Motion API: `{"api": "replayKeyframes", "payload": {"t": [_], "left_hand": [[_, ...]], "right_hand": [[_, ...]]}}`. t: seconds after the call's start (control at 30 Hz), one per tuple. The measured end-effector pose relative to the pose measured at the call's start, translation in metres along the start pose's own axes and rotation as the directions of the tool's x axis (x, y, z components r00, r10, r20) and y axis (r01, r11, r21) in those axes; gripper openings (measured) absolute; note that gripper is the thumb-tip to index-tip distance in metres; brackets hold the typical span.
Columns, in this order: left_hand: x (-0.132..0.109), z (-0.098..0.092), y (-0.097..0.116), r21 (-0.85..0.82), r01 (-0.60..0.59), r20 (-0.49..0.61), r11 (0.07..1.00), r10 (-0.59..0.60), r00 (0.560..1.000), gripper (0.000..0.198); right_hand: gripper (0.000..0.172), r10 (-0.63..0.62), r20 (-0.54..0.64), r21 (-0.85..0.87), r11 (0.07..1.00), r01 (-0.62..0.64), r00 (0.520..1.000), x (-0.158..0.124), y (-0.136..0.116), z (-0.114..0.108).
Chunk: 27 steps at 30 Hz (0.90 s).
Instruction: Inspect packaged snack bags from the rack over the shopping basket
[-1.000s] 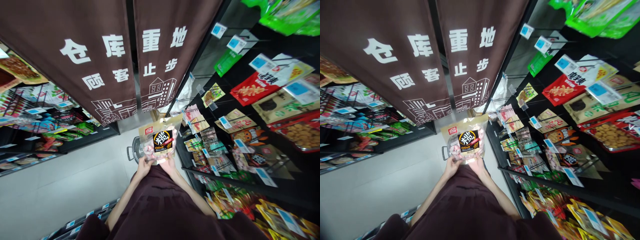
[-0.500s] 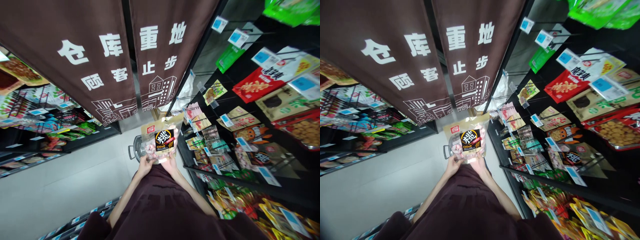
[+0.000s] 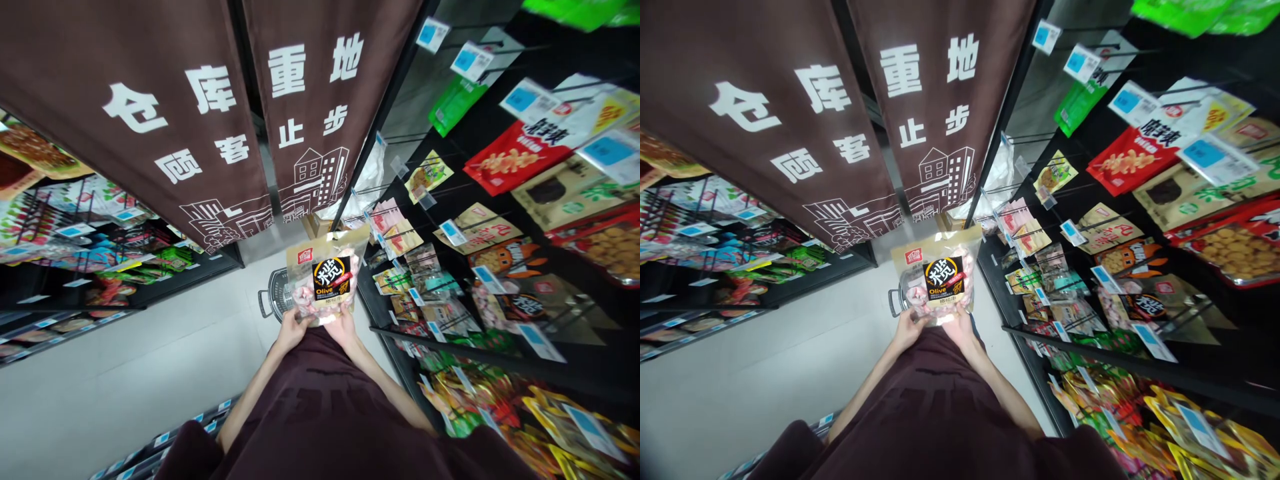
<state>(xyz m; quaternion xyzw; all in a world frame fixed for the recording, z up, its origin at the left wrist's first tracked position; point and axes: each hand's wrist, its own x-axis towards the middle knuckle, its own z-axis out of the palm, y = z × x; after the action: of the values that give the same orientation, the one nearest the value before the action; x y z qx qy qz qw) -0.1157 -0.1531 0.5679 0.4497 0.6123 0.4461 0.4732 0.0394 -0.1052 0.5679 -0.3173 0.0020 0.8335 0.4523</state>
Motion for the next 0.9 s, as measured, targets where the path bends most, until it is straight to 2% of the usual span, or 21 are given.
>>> {"api": "replayKeyframes", "payload": {"t": [0.47, 0.63, 0.9], "left_hand": [[-0.010, 0.004, -0.012, 0.005, 0.012, 0.029, 1.000, -0.012, 1.000, 0.026], [-0.012, 0.010, -0.008, 0.007, -0.004, 0.050, 1.000, 0.003, 0.999, 0.028], [-0.014, 0.014, 0.008, -0.022, -0.034, 0.104, 0.999, 0.036, 0.994, 0.030]], "right_hand": [[0.050, -0.003, 0.001, -0.003, 1.000, 0.003, 1.000, -0.005, 0.000, -0.013], [0.057, -0.025, -0.057, -0.034, 0.999, 0.023, 0.998, -0.007, -0.002, -0.018], [0.048, -0.092, -0.095, -0.158, 0.984, 0.076, 0.991, -0.010, -0.008, -0.035]]}}
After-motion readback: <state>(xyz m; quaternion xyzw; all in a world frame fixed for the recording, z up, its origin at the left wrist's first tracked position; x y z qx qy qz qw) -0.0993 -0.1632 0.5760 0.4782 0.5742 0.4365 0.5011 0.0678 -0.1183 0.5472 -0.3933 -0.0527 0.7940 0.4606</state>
